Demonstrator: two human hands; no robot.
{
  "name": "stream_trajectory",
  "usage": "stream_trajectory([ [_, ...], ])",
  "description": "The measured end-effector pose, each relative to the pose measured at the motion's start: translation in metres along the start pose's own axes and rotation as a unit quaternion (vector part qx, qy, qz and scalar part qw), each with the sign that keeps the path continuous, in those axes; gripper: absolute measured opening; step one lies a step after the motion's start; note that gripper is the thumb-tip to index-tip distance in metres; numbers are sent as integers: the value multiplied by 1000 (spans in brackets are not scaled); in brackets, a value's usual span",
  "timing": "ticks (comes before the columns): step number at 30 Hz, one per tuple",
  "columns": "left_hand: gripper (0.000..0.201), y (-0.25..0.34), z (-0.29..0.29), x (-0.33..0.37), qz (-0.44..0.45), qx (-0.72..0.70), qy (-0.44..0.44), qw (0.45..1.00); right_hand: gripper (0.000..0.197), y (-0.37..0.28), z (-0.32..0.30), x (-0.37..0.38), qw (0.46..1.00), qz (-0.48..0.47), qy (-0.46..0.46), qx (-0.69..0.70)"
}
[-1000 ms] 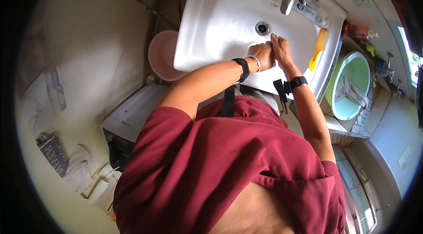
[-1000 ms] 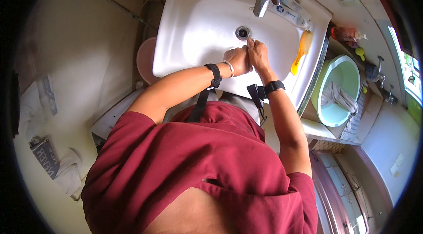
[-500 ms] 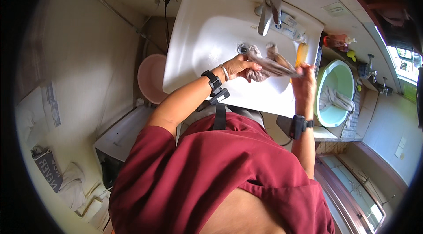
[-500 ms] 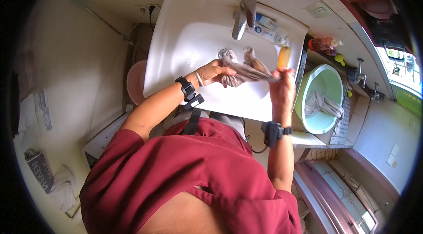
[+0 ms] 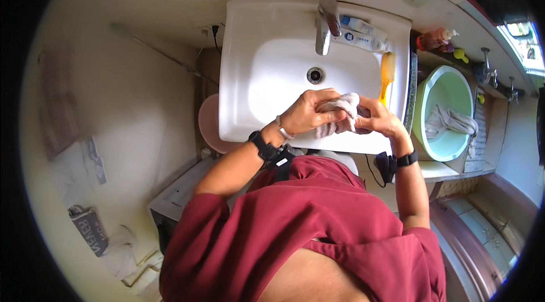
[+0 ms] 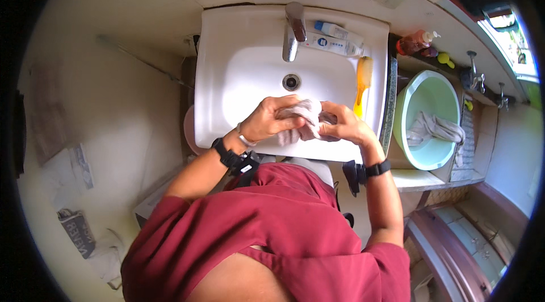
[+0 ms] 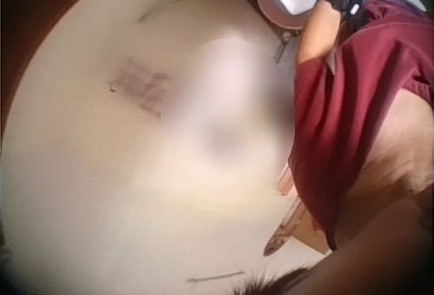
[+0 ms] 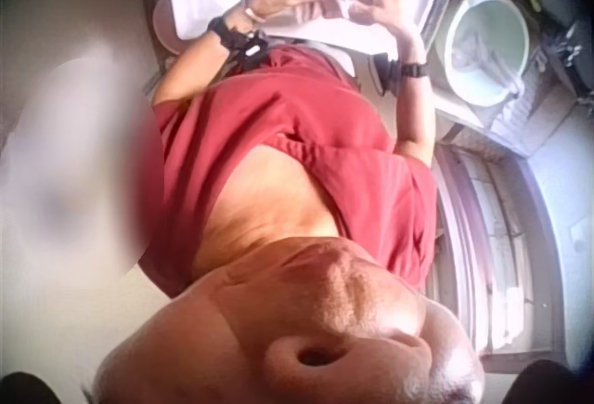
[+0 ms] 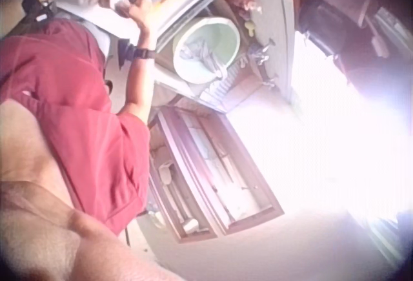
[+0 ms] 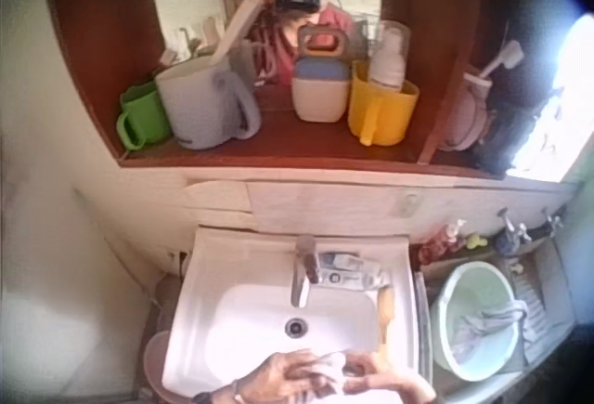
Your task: The person wrings out a cloth in a washbasin, wipes the surface of a sink and the surrounding counter, and then cleans a mirror with the cloth while holding a cup and toothbrush.
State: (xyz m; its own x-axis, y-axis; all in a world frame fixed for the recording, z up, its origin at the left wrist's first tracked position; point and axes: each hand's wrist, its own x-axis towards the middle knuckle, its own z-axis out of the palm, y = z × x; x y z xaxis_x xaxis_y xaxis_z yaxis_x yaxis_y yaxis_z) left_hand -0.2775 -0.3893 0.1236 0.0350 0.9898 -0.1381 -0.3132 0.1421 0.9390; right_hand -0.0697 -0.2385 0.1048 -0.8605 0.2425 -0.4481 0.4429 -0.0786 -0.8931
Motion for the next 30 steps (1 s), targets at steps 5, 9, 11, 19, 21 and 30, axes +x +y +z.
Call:
stream_trajectory([
  [5, 42, 26, -20, -43, -24, -48, 161, 986, 55, -9, -40, 68, 949, -90, 206, -219],
  [9, 45, 20, -48, -73, 27, -83, 323, 942, 73, 8, -83, 125, 841, -148, 318, -411],
  [11, 54, 23, -72, -77, 57, -97, 392, 913, 91, 4, -84, 141, 792, -3, 311, -526],
  [19, 69, -27, -195, 20, 87, 326, 385, 859, 74, 25, -97, 174, 727, -54, 360, -581],
  [21, 66, -50, -189, 63, -17, 527, 320, 787, 76, 33, -101, 173, 718, -89, 330, -606],
  [30, 55, -90, -160, 126, 62, 733, 189, 650, 67, 45, -120, 169, 722, -158, 223, -635],
])
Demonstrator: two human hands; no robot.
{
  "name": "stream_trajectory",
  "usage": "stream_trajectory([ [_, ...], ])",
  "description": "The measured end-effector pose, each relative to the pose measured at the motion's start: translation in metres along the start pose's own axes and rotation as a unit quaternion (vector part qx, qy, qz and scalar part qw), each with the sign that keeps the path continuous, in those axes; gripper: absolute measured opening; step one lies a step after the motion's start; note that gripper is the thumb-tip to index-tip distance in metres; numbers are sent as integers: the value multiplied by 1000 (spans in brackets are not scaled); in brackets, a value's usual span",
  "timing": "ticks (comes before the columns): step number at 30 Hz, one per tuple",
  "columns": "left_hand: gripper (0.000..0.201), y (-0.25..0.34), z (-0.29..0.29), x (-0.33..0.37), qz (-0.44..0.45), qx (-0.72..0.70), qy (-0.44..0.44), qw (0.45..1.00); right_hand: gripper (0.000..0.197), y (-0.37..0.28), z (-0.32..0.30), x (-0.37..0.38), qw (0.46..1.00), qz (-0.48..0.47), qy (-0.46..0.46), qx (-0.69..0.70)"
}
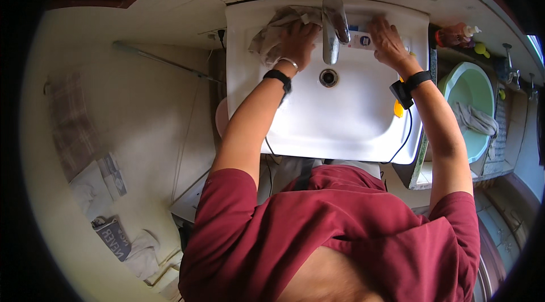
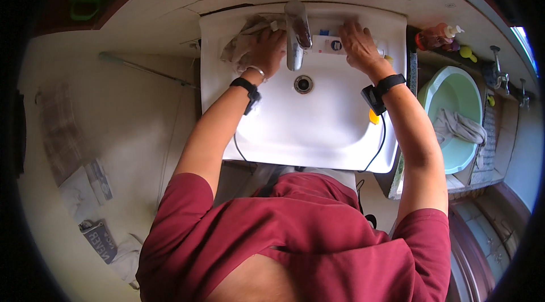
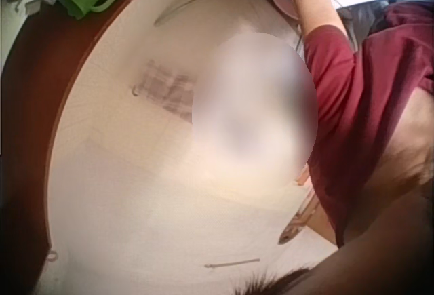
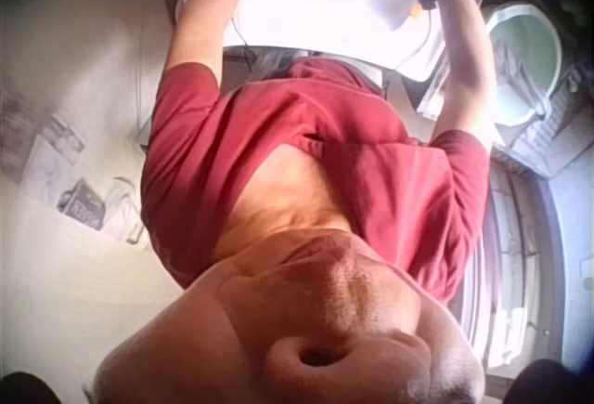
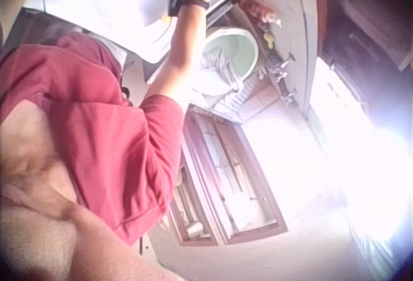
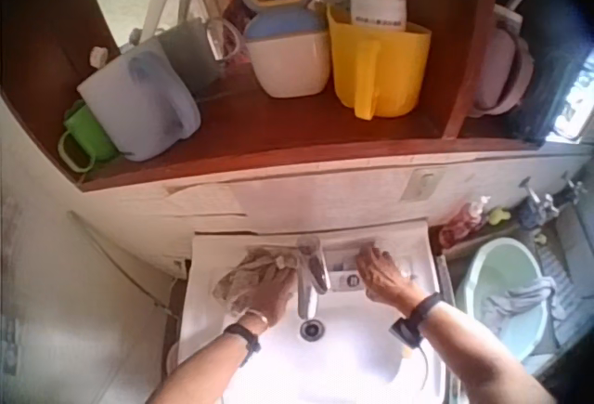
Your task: The person wrings out a cloth in a washbasin, wipes the surface of a sink and the surrounding counter, and then cleans a mirror with the cloth while holding a cup and toothbrush.
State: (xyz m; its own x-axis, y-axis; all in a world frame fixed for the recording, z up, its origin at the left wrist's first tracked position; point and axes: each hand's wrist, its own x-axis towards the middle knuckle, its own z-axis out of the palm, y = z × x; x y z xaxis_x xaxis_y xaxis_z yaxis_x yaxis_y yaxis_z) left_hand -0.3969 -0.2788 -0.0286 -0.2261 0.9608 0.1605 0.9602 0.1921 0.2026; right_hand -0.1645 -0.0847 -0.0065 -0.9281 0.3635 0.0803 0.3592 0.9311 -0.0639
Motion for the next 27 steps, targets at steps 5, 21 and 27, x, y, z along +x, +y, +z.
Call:
stream_trajectory([
  [5, 53, -38, -26, -31, -21, 53, -24, 998, 57, -5, -4, 4, 999, -30, 4, 11],
  [21, 33, -7, -91, -245, -139, 50, -100, 984, 39, -104, -69, -91, 993, -34, -100, 58],
  [27, 33, 8, -104, -275, -121, -38, -42, 991, 45, -207, -72, -40, 977, -71, -18, 201],
])
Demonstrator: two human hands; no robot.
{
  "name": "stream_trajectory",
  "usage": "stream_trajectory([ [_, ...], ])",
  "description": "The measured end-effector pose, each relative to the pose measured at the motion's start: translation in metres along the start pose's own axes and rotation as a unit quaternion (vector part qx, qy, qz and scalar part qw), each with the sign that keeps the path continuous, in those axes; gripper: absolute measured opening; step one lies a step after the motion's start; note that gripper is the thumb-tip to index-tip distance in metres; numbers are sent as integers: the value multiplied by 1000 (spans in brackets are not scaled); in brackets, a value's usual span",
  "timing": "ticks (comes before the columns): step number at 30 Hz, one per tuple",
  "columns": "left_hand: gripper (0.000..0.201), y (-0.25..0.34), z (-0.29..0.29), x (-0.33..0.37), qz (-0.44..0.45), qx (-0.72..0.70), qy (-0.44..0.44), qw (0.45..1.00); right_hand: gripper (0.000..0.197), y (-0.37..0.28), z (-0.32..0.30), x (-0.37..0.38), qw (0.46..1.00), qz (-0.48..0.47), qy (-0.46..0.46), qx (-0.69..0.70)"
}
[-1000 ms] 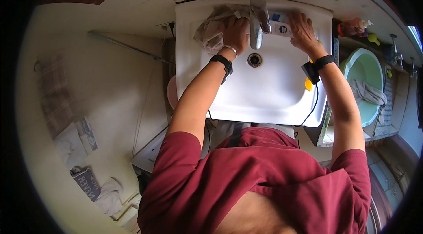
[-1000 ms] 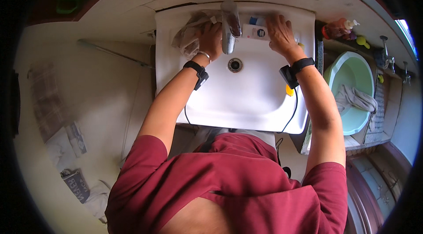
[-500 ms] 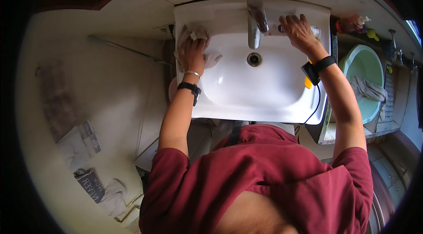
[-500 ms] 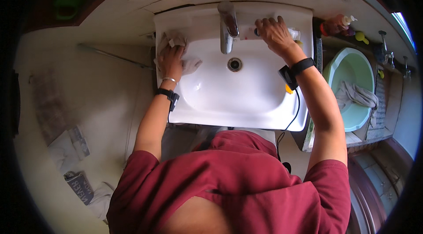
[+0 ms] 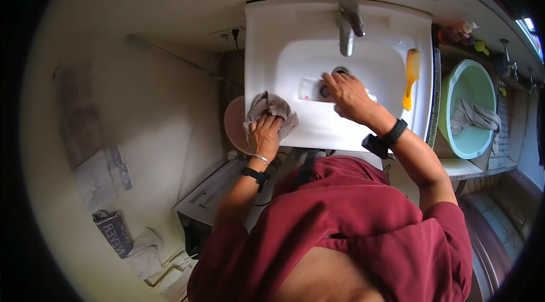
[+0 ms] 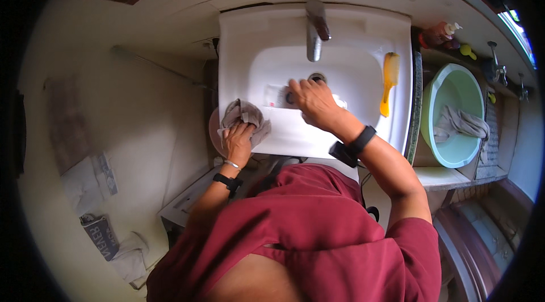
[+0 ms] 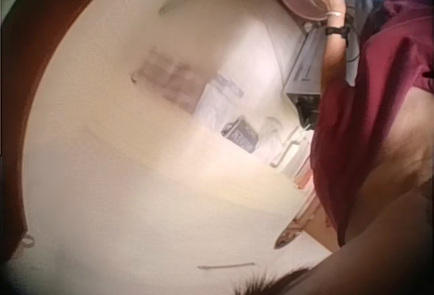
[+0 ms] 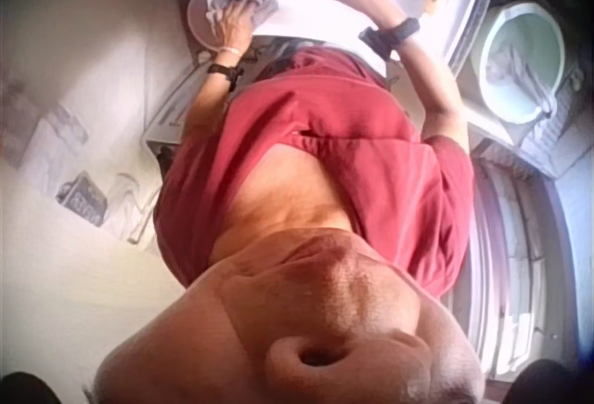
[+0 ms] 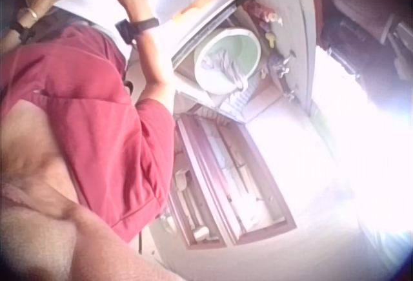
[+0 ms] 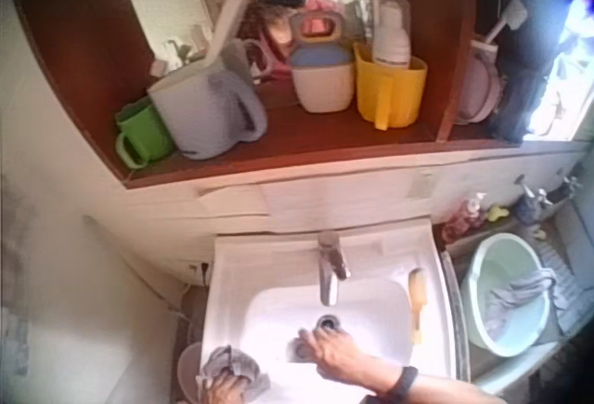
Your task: The person wrings out a cloth in a washbasin, wipes the surface of a sink and the surrounding counter, and then cleans a mirror with the cloth while holding a cup and toothbrush.
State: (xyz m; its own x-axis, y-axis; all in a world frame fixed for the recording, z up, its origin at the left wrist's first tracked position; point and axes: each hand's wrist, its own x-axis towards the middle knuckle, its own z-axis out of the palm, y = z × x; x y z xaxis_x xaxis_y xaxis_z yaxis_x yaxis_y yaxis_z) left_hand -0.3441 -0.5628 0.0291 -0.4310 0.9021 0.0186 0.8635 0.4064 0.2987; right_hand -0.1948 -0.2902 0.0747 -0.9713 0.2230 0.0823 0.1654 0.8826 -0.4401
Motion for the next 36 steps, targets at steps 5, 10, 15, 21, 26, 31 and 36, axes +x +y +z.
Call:
stream_trajectory([
  [5, 30, -3, 4, -5, -6, -28, 22, 999, 28, -14, 25, 108, 987, -38, 87, -133],
  [10, 31, -5, 4, -4, 4, -22, 19, 1000, 28, 18, 56, 188, 976, 13, 28, -218],
  [15, 35, -11, 7, -7, 6, -45, 23, 999, 44, 36, 73, 203, 941, 39, 119, -315],
  [21, 31, -14, 1, -4, 23, -51, 9, 998, 51, 5, 60, 163, 959, 78, 179, -205],
  [26, 25, -9, 4, 4, 11, -17, 11, 1000, 38, -28, 86, 66, 988, 127, -72, 58],
  [31, 26, -3, 21, 25, 25, -42, 34, 998, 66, -60, 95, -1, 882, 244, -227, 334],
  [36, 33, 3, 28, 60, 5, -269, -76, 960, 95, -62, 76, -23, 789, 322, -149, 501],
])
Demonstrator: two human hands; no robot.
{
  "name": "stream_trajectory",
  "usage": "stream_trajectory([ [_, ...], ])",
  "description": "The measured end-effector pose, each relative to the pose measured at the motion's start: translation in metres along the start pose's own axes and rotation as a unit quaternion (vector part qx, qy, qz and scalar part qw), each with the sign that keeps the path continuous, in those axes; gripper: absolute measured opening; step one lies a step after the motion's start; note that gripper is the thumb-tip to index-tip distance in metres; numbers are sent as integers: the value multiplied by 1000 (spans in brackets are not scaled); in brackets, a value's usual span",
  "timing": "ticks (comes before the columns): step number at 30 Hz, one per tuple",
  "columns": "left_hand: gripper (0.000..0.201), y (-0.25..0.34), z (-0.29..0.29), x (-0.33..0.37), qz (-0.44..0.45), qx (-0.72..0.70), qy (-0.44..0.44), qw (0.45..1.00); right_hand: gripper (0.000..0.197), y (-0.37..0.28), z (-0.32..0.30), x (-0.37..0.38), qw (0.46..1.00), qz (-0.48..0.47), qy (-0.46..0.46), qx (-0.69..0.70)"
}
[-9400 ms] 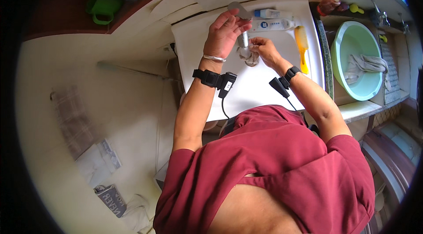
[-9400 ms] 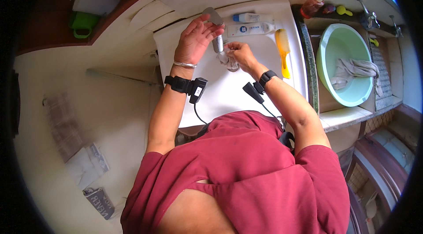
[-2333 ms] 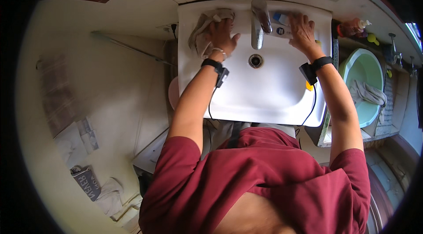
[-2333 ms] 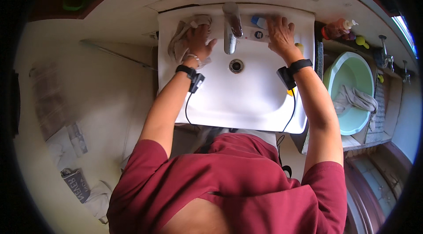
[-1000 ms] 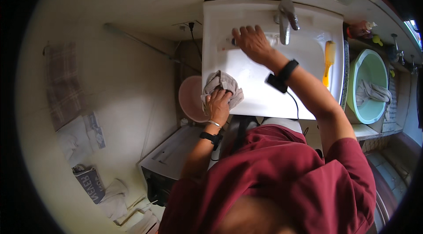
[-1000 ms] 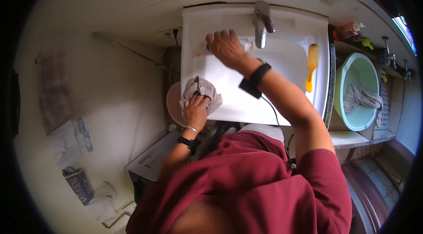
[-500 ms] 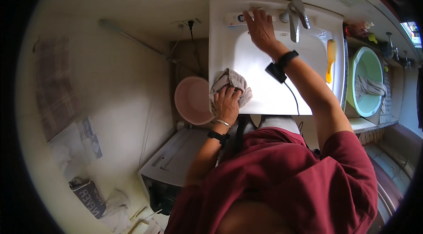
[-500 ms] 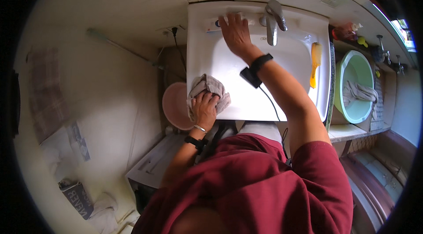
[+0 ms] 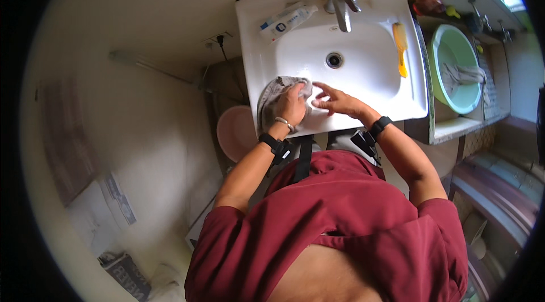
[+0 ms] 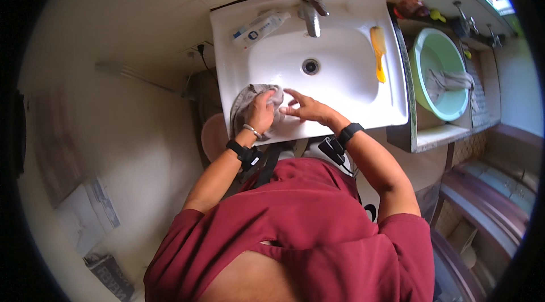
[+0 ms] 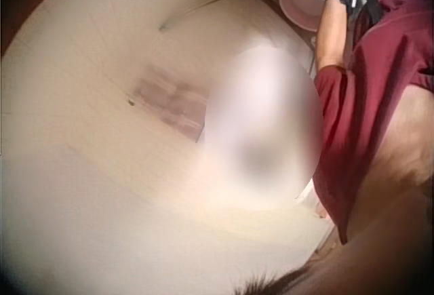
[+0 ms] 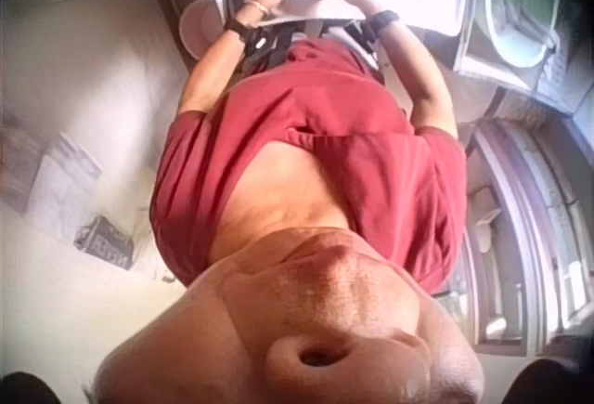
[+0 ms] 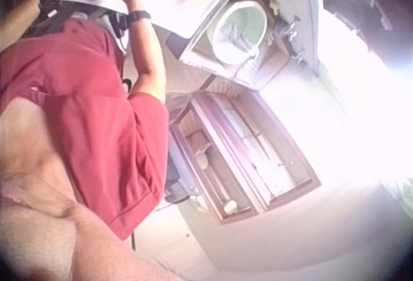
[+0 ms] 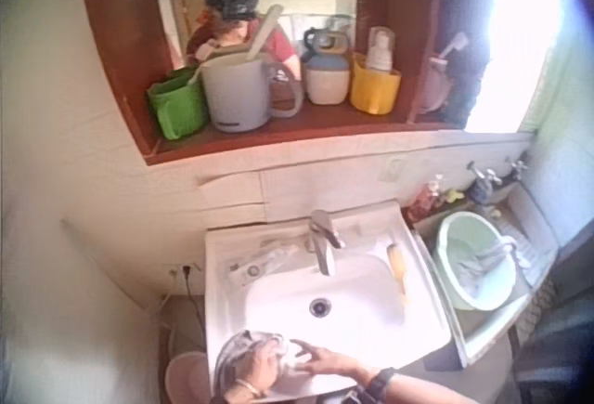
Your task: The person wrings out a cloth in a washbasin, wipes the surface of a sink and the surrounding counter, and then cleans a mirror with the cloth while holding a cup and toothbrush.
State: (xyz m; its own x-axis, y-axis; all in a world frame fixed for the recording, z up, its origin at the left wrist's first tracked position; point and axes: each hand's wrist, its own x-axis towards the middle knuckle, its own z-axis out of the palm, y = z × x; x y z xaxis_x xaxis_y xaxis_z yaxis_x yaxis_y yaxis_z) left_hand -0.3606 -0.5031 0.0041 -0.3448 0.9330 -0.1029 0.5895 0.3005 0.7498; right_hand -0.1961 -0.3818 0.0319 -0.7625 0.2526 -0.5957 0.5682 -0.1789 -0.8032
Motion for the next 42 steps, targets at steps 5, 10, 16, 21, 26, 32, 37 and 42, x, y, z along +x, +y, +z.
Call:
stream_trajectory([
  [5, 40, 82, -16, 12, 96, -265, -183, 942, 40, -4, -6, -26, 894, -123, 54, 427],
  [10, 27, 87, -23, 12, -39, -592, -301, 746, 44, -39, -24, -107, 957, -97, 143, 233],
  [16, 22, 85, 3, 37, -80, -406, -198, 888, 38, -53, -73, -208, 880, -59, 465, -78],
  [21, 15, 118, 62, 68, -92, -323, -207, 919, 35, -51, -118, -244, 786, -182, 574, -137],
  [26, 17, 143, 158, 105, -78, -200, -163, 963, 66, 54, -133, -218, 830, -10, 388, -401],
  [32, 55, 179, 239, 151, -124, -27, -81, 989, 62, 122, -157, -211, 767, -50, 261, -584],
  [37, 50, 186, 245, 175, -165, 3, -96, 982, 49, 124, -191, -200, 740, -119, 194, -633],
  [42, 28, 168, 210, 169, -200, -283, -200, 916, 47, 112, -232, -159, 713, -172, 196, -651],
])
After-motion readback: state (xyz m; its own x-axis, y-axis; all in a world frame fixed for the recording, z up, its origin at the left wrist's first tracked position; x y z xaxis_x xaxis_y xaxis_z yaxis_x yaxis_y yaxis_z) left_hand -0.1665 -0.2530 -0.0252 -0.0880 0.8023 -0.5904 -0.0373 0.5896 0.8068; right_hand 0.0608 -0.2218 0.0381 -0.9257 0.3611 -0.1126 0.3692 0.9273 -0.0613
